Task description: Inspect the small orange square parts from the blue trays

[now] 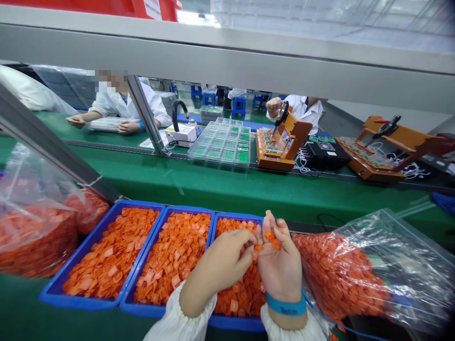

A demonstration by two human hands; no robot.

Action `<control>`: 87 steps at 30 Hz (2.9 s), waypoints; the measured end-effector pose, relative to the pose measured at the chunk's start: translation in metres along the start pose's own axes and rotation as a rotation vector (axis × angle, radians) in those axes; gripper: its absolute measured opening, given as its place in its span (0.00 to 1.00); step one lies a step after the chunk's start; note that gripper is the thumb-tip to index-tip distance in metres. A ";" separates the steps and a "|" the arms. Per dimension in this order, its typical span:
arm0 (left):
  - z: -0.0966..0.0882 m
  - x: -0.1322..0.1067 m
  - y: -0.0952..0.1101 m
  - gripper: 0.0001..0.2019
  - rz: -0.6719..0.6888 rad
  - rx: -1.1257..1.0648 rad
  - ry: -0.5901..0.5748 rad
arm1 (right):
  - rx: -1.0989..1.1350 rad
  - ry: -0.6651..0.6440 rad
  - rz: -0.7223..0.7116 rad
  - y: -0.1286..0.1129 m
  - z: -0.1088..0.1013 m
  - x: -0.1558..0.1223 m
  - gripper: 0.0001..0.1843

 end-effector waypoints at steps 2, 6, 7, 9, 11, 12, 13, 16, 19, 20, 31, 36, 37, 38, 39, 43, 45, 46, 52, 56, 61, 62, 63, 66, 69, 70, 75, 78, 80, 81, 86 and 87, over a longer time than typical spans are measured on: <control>-0.001 0.000 0.000 0.08 -0.001 0.001 0.009 | -0.008 0.009 -0.009 0.000 0.000 0.000 0.18; -0.002 0.000 0.000 0.08 -0.004 -0.006 0.019 | -0.029 0.019 -0.010 0.001 -0.001 0.001 0.23; -0.002 0.000 0.000 0.08 -0.005 -0.008 0.020 | -0.033 0.019 -0.010 0.001 -0.001 0.001 0.23; -0.002 0.000 0.000 0.08 -0.008 -0.012 0.021 | -0.042 0.020 -0.010 0.001 -0.001 0.001 0.22; -0.002 -0.001 0.000 0.08 -0.012 -0.015 0.023 | -0.048 0.020 -0.013 0.001 -0.002 0.001 0.22; -0.002 -0.001 0.000 0.08 -0.013 -0.017 0.023 | -0.051 0.020 -0.015 0.001 -0.002 0.001 0.22; -0.002 -0.001 0.000 0.08 -0.014 -0.018 0.023 | -0.054 0.019 -0.018 0.001 -0.002 0.001 0.22; -0.003 -0.001 0.001 0.06 -0.011 -0.020 0.022 | -0.064 0.009 -0.027 -0.001 -0.002 0.000 0.23; -0.003 -0.001 0.002 0.04 -0.007 -0.021 0.022 | -0.075 -0.010 -0.033 -0.001 -0.001 0.000 0.24; -0.003 0.000 0.002 0.04 -0.006 -0.022 0.022 | -0.079 -0.018 -0.035 -0.001 -0.001 0.000 0.23; -0.003 -0.001 0.002 0.04 -0.005 -0.025 0.024 | -0.118 -0.087 -0.062 0.000 0.003 -0.001 0.22; -0.004 -0.001 0.004 0.04 -0.002 -0.020 0.011 | -0.132 -0.084 -0.065 0.000 0.004 -0.001 0.22; -0.004 -0.001 0.005 0.04 -0.002 -0.020 0.009 | -0.134 -0.082 -0.064 0.000 0.004 -0.001 0.22; -0.004 -0.001 0.005 0.05 -0.002 -0.021 0.009 | -0.136 -0.081 -0.063 0.000 0.005 -0.001 0.22; -0.004 -0.001 0.005 0.05 -0.003 -0.022 0.008 | -0.139 -0.079 -0.062 0.000 0.005 -0.001 0.21; -0.003 -0.001 0.004 0.04 -0.004 -0.028 0.010 | -0.150 -0.072 -0.053 -0.001 0.006 0.000 0.20; -0.003 -0.002 0.004 0.04 -0.004 -0.029 0.012 | -0.150 -0.062 -0.050 -0.001 0.005 0.000 0.21; -0.003 -0.002 0.004 0.04 -0.003 -0.030 0.011 | -0.149 -0.056 -0.049 -0.001 0.005 0.000 0.21; -0.004 -0.003 0.006 0.06 0.008 -0.037 0.011 | -0.150 -0.039 -0.047 0.000 0.006 -0.001 0.22; -0.004 -0.002 0.006 0.08 0.008 -0.041 0.008 | -0.150 -0.046 -0.058 -0.001 0.005 0.000 0.22; -0.004 -0.003 0.008 0.05 0.003 -0.036 -0.004 | -0.150 -0.064 -0.076 0.000 0.003 0.001 0.23; -0.004 -0.003 0.009 0.04 0.000 -0.034 -0.011 | -0.147 -0.064 -0.077 0.000 0.002 0.001 0.23; -0.004 -0.003 0.009 0.05 -0.006 -0.030 -0.018 | -0.144 -0.063 -0.079 0.000 0.002 0.001 0.23; -0.003 -0.004 0.008 0.07 -0.026 -0.003 -0.037 | -0.128 -0.062 -0.083 0.000 0.002 0.000 0.23; -0.002 -0.004 0.005 0.07 -0.028 0.014 -0.037 | -0.113 -0.071 -0.084 0.000 0.004 0.000 0.23; -0.002 -0.004 0.004 0.06 -0.026 0.014 -0.034 | -0.109 -0.075 -0.082 0.000 0.004 0.000 0.23; -0.001 -0.003 0.001 0.07 -0.005 -0.002 -0.024 | -0.090 -0.092 -0.066 0.000 0.004 0.000 0.22; -0.001 -0.002 0.002 0.08 0.012 -0.010 -0.018 | -0.078 -0.100 -0.053 -0.001 0.004 0.000 0.21; -0.001 -0.001 0.002 0.08 0.019 -0.016 -0.016 | -0.069 -0.104 -0.043 -0.001 0.005 0.000 0.20; -0.001 -0.001 0.002 0.08 0.022 -0.018 -0.017 | -0.065 -0.104 -0.038 -0.001 0.005 0.000 0.19; 0.001 0.000 0.003 0.06 0.027 -0.023 -0.036 | -0.052 -0.096 -0.022 -0.002 0.008 -0.001 0.15; 0.001 0.000 0.002 0.06 0.023 -0.024 -0.037 | -0.052 -0.094 -0.020 -0.002 0.008 -0.002 0.15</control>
Point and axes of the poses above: each hand's wrist, its own x-axis towards the middle knuckle, its own z-axis out of the palm, y = z × x, the point moved 6 cm from there along x, towards the middle knuckle, and after that the axes turned 8 degrees about -x, right-handed, at the moved point
